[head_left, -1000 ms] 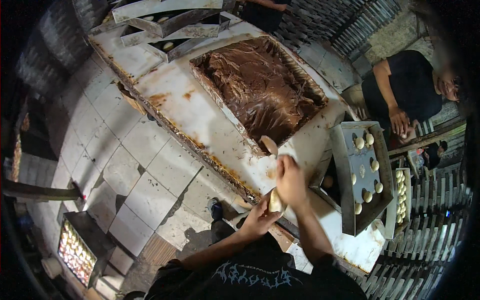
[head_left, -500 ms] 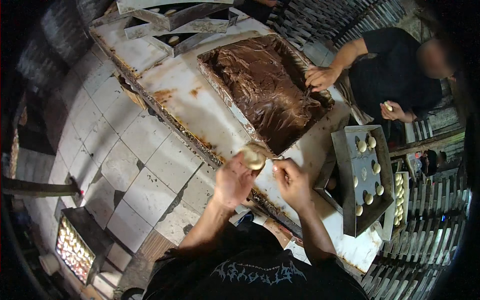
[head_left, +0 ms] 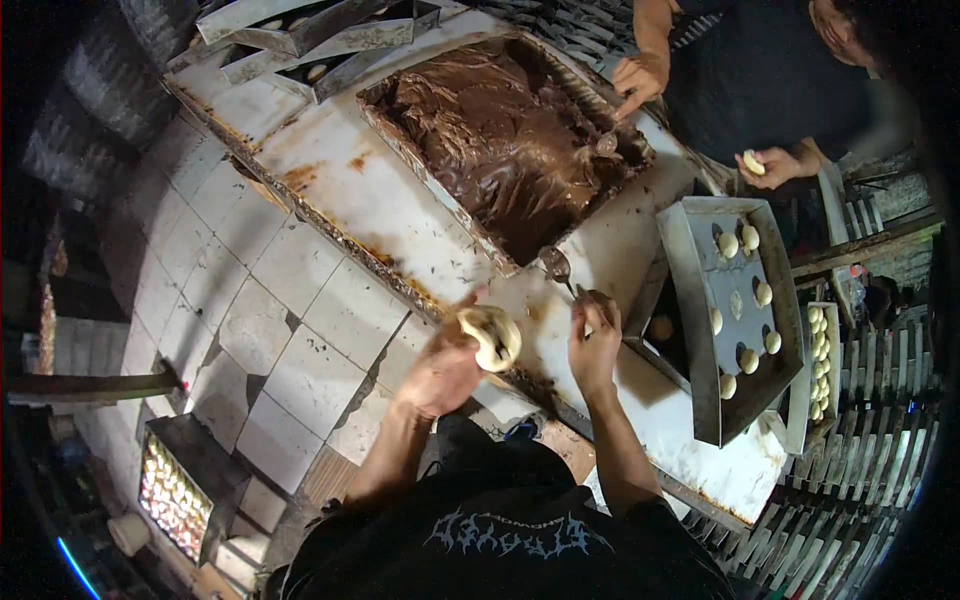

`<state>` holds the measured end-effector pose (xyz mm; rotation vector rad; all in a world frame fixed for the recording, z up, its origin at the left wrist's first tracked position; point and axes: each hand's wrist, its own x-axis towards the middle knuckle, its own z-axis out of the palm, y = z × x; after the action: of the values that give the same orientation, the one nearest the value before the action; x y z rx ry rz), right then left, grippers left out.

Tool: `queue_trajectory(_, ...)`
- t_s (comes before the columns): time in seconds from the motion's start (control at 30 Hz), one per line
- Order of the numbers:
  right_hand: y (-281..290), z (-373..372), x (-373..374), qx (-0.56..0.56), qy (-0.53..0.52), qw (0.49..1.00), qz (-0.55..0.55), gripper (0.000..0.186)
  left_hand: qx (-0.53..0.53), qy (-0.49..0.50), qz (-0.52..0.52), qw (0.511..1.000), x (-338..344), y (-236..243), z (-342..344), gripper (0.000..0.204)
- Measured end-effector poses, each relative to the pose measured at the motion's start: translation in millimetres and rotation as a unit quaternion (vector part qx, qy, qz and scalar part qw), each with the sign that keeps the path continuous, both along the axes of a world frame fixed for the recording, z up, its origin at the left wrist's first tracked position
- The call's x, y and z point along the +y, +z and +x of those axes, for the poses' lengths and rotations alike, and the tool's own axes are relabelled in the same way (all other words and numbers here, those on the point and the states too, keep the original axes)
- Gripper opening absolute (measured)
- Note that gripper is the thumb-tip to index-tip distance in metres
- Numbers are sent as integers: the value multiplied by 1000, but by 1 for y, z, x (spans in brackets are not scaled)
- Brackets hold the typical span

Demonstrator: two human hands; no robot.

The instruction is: Filling small dough balls with chocolate filling and placing them onto a baking tray.

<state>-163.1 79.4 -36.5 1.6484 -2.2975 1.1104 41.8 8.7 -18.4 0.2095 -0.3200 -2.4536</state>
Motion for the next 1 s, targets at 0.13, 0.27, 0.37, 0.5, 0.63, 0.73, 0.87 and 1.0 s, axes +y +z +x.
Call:
queue_trajectory(0.13,62,19,38,-488,106,844,197,26,-19,-128,-28,991,63,-7,-35,54)
queue_trajectory(0.27,74,3,121,-118,236,963,63,21,-135,-39,115,983,115,-7,-73,42)
queue_trajectory(0.37,61,-19,205,91,209,973,33,22,-175,-77,107,976,175,11,-112,36)
queue_trajectory(0.5,90,-80,307,-230,92,960,129,24,-167,-161,-166,959,271,21,-163,32)
queue_trajectory(0.63,92,-136,403,-437,39,894,90,24,-188,-259,-321,891,336,32,-229,35)
queue_trajectory(0.73,50,-126,454,-191,-76,976,-67,34,-182,-250,-187,932,393,31,-285,30)
queue_trajectory(0.87,4,-143,502,-105,-226,968,-27,54,-220,-227,-259,913,461,-5,-357,31)
queue_trajectory(1.0,-11,-234,543,-29,-365,929,-62,21,-224,-78,-837,493,479,-51,-398,59)
